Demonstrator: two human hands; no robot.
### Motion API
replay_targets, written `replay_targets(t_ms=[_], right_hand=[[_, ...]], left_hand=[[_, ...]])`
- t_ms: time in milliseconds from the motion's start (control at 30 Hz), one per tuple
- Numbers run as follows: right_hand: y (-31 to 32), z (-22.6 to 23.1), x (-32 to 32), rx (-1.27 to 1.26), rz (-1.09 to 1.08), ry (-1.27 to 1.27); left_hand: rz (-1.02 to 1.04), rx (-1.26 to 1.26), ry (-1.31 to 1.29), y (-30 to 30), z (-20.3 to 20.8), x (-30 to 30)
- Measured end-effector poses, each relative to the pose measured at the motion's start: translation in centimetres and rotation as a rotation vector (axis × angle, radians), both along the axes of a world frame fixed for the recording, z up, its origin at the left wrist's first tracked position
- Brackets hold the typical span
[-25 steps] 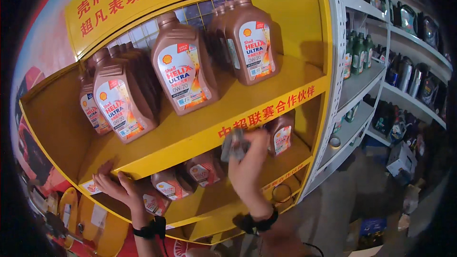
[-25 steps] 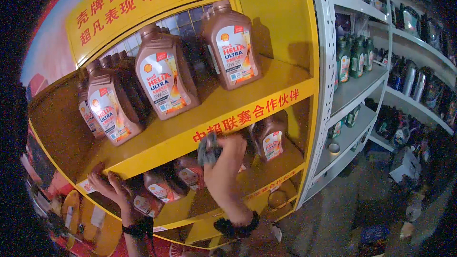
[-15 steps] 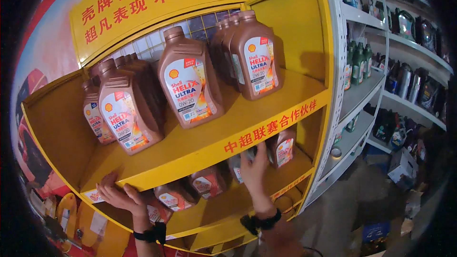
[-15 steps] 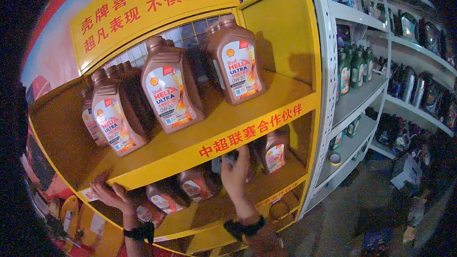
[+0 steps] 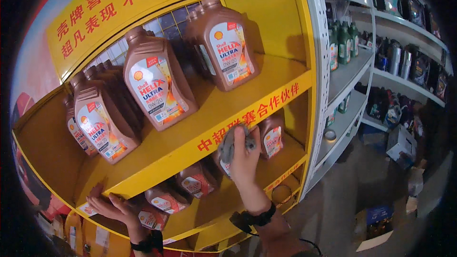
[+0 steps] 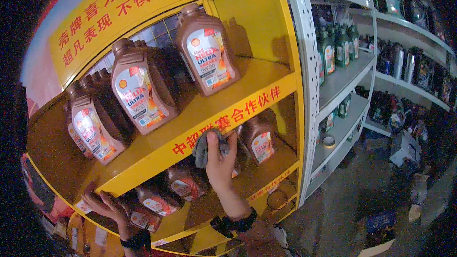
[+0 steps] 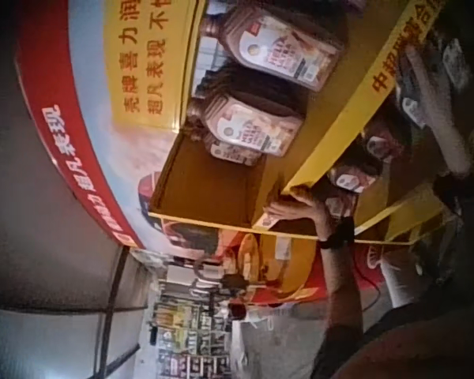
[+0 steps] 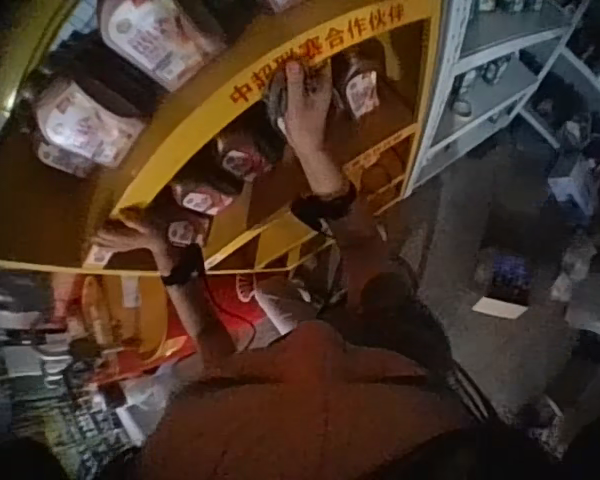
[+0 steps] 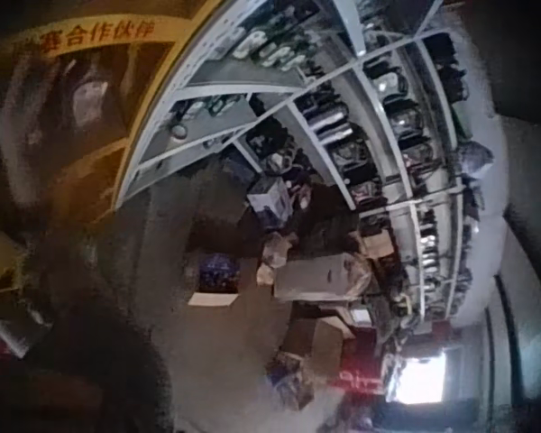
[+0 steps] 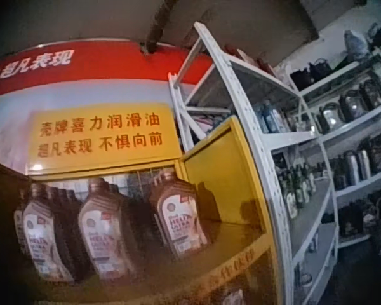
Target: The person wipes the front edge of a yellow display shelf with a cloth, then picks up a brown motor oil bottle and wipes it thoroughly with the cloth before placing it back on the shelf. The person repeats this process with another bottle.
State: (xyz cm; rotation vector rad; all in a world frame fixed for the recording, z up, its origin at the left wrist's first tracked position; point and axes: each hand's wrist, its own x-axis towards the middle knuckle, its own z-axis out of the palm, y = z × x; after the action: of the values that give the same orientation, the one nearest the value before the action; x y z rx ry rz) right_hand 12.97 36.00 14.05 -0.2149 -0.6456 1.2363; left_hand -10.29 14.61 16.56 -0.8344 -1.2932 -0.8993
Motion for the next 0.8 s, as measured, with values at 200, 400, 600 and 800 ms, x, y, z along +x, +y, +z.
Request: replay_targets(t_ms=[200,400,600,800], right_hand=[[-3.4,0.6,-4.8,-0.329,-0.071,0.148],[0.9,2.4,-1.9,-0.198,0.022,0.359],[-3.0,1.4,-5.3,-0.474,0.186,0.397],[-0.1,3.0,-1.8,-0.325,0.165,0.45]], left_hand=[[0.028,-0.062,-0.062,-0.4,0.1,0.3],[0.001,-0.136,-0.092,-1.1,0.6,1.7],[0.028,-0.126,-0.089,-1.1,0.1,0.5],[0.013,-0.174,-0.037,-1.5,0.7,1.4]])
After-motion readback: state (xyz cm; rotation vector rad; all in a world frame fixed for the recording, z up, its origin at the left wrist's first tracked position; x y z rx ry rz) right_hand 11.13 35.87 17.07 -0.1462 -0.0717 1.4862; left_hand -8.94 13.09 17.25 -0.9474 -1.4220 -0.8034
